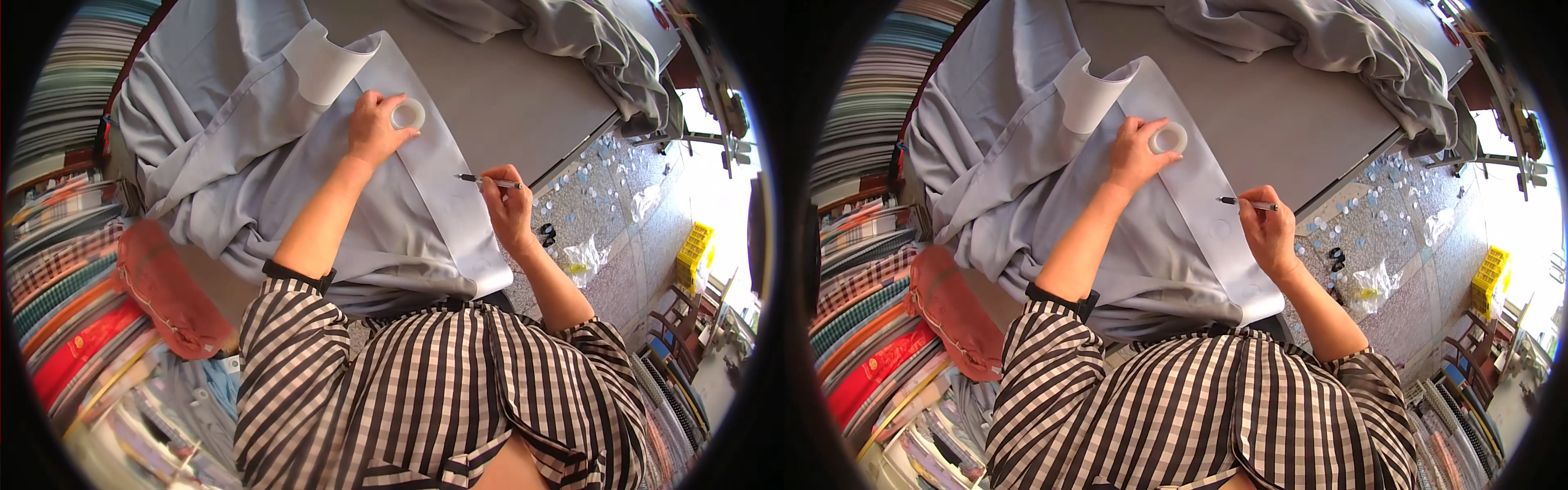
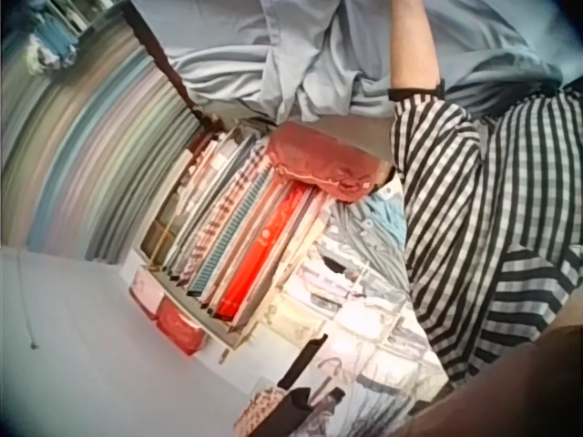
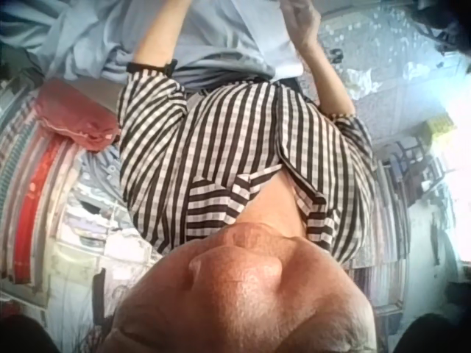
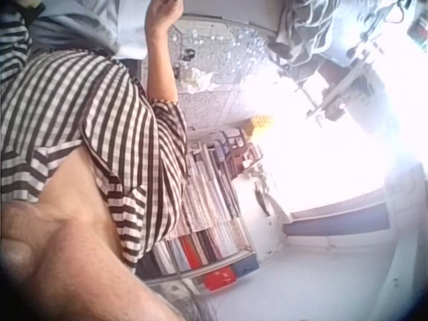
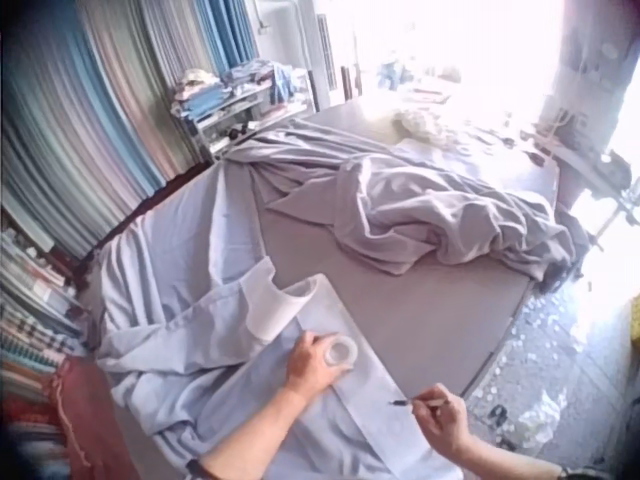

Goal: Marking circles on a curtain header tape using a template and cutting them out with scissors.

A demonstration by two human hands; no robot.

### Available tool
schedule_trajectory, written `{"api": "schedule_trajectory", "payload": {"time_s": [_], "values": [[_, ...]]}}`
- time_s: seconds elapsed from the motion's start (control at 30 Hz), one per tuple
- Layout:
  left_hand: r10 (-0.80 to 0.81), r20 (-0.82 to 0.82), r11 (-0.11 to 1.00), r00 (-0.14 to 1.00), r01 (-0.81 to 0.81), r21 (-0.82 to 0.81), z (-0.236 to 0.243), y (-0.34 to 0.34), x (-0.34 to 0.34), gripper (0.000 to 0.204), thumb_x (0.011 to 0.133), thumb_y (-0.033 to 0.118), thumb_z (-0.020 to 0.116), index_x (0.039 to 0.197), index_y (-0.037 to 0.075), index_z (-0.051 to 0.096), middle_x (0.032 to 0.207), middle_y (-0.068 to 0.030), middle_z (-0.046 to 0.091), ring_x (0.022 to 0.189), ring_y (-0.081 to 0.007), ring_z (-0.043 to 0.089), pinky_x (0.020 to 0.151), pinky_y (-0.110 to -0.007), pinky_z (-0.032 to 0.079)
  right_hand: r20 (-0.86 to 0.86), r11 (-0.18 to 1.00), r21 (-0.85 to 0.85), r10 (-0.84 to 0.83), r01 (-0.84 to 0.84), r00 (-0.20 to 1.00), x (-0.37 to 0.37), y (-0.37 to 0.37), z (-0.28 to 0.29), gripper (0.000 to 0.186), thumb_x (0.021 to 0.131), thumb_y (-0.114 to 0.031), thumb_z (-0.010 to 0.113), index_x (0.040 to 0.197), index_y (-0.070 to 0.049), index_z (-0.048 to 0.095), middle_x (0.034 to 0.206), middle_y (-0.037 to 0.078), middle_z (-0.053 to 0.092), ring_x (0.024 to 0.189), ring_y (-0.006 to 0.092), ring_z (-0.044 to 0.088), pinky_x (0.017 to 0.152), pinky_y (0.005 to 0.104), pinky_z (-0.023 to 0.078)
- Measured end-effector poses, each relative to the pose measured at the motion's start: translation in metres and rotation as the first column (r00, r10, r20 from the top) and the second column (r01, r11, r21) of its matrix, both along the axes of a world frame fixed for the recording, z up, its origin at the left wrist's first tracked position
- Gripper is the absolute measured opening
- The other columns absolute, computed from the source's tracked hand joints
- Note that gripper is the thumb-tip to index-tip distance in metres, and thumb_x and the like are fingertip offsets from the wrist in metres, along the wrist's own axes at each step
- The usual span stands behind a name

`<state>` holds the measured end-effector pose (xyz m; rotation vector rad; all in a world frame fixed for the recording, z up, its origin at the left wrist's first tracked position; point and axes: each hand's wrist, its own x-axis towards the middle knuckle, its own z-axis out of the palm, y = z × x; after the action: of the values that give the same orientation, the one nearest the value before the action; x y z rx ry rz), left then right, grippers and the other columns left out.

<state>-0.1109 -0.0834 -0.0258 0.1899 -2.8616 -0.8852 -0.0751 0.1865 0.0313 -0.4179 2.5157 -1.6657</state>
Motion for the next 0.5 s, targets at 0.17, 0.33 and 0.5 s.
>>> {"api": "schedule_trajectory", "payload": {"time_s": [0.17,0.33,0.5], "values": [[-0.001,-0.029,1.0,1.0,0.002,0.012,-0.004,-0.005,0.003,0.068,0.059,0.032,0.092,0.121,0.018,0.07,0.112,-0.0084,0.054,0.106,-0.0272,0.055,0.093,-0.038,0.05,-0.007,0.998,-0.003,0.059,-0.059,0.998,-0.014,-0.016,0.006,0.003,0.093,-0.003,0.06,0.091,0.0,0.06,0.065,0.002,0.058,0.053,0.0066,0.051,0.052,0.0234,0.042],[0.004,-0.021,0.999,1.0,-0.003,0.037,-0.001,-0.005,0.003,0.068,0.06,0.034,0.091,0.122,0.017,0.07,0.112,-0.0083,0.054,0.105,-0.0267,0.055,0.092,-0.038,0.05,-0.068,0.999,-0.03,0.042,-0.044,0.997,-0.036,-0.044,0.005,0.005,0.094,-0.005,0.061,0.092,-0.001,0.061,0.066,0.003,0.06,0.053,0.0072,0.051,0.051,0.0235,0.042],[0.001,-0.001,0.999,1.0,-0.001,0.049,0.004,-0.006,0.005,0.067,0.06,0.035,0.09,0.122,0.017,0.07,0.113,-0.0086,0.054,0.105,-0.0265,0.055,0.091,-0.038,0.05,-0.08,0.998,-0.027,0.056,-0.059,0.995,-0.053,-0.062,0.003,0.006,0.094,-0.007,0.061,0.093,-0.001,0.061,0.068,0.004,0.062,0.053,0.0076,0.053,0.052,0.0234,0.043]]}}
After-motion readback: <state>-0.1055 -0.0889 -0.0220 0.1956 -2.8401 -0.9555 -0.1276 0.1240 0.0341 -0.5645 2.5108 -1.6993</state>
